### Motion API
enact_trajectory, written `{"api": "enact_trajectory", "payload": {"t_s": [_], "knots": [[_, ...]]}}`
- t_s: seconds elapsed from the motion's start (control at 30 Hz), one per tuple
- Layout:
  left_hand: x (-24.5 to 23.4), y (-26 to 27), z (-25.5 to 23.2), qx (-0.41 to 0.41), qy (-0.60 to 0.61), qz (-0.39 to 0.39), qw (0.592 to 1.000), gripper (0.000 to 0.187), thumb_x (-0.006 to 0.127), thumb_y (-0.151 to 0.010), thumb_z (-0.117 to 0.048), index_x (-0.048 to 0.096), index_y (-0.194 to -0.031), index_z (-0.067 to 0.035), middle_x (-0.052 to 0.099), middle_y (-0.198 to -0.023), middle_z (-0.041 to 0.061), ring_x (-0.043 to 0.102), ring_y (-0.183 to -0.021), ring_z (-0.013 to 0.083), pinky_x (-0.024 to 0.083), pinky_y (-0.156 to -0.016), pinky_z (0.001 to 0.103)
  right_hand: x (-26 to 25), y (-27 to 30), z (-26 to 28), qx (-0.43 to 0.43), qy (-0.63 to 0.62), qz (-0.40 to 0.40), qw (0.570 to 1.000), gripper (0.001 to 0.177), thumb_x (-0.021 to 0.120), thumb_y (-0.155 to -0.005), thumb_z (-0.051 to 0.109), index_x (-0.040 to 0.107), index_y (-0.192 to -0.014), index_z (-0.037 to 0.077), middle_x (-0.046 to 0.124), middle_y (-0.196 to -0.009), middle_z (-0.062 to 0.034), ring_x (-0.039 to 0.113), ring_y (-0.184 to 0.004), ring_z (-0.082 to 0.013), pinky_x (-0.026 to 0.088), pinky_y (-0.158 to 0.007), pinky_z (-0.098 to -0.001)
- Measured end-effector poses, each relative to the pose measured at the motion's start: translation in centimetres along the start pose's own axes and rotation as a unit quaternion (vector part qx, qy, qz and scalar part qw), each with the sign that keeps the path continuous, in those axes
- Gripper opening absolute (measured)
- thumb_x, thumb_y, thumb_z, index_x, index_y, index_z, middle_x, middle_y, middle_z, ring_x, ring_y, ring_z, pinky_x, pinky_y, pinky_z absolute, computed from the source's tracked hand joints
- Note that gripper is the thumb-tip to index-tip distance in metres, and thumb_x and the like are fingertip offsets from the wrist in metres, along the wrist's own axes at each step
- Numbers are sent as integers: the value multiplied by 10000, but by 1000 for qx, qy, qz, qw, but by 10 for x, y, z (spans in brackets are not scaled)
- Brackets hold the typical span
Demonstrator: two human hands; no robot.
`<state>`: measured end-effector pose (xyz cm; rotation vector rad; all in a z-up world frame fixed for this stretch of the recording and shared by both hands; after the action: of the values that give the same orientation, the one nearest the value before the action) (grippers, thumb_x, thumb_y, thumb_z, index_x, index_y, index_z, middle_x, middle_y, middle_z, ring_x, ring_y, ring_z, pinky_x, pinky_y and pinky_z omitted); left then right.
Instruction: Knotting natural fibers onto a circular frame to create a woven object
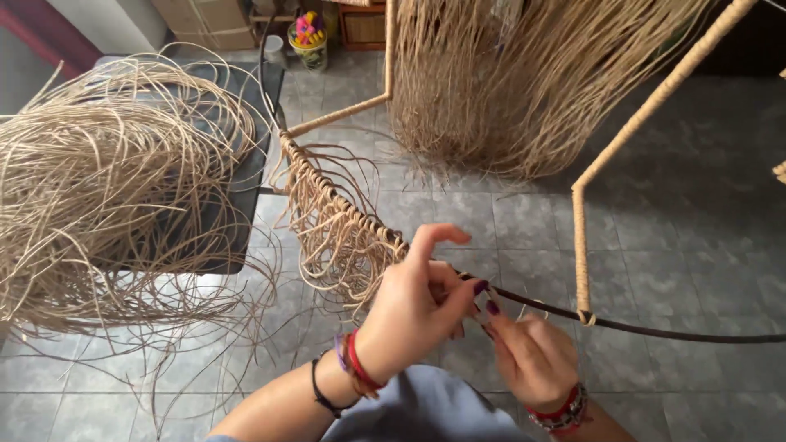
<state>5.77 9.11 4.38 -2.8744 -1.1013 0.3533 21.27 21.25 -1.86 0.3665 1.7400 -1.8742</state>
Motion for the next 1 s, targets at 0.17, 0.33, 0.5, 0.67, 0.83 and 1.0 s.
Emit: {"api": "enact_trajectory", "payload": {"t_s": [0.17,0.33,0.5,0.67,0.83,1.0], "knots": [[-12,21,36,-112,523,144,833,161,425,-1076,-174,402,-1209,-86,687,-974,283,715,-828,359,600,-717,400,5,-8,1,158,-123,77,977,231,494,-1007,76,710,-1075,35,719,-906,-100,682,-743,-239,530,-687,-329],[-16,36,23,213,-14,98,972,175,445,-1026,-204,553,-1072,-75,692,-1145,119,668,-954,287,510,-886,391,21,-8,-18,222,-332,196,896,290,502,-1026,313,702,-967,112,596,-780,-17,570,-672,-177,430,-641,-312],[-27,39,43,339,-369,63,863,306,564,-1049,-395,614,-1213,-142,622,-885,-17,484,-765,242,427,-690,418,20,-14,-20,228,-372,218,873,206,537,-971,124,723,-884,106,603,-703,0,493,-578,-148,397,-564,-289],[-106,44,35,293,-450,-276,797,327,718,-975,-105,581,-682,-158,445,-524,-89,421,-608,153,337,-523,286,22,-6,-24,258,-412,143,862,274,578,-1002,258,752,-895,75,570,-648,20,433,-559,-103,359,-558,-259],[-65,28,2,281,-430,-155,844,99,670,-906,-54,659,-965,-133,679,-979,14,579,-712,199,397,-676,390,24,-6,-23,254,-397,169,865,398,533,-1011,392,754,-875,90,714,-728,-5,593,-572,-112,452,-551,-251],[-20,7,6,354,-422,37,834,459,451,-1059,-133,509,-1512,-91,574,-1490,120,566,-882,263,505,-826,400,21,-9,-22,251,-407,175,861,430,501,-1033,436,743,-867,121,686,-734,16,623,-594,-103,472,-563,-238]]}}
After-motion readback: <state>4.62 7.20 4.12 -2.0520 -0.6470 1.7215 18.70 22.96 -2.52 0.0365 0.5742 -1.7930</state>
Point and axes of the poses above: each hand's wrist, its own y-axis away from the middle knuckle, its own x-axis out of the palm, z = x × y, the point moved 3 cm from there along -y, towards the middle knuckle
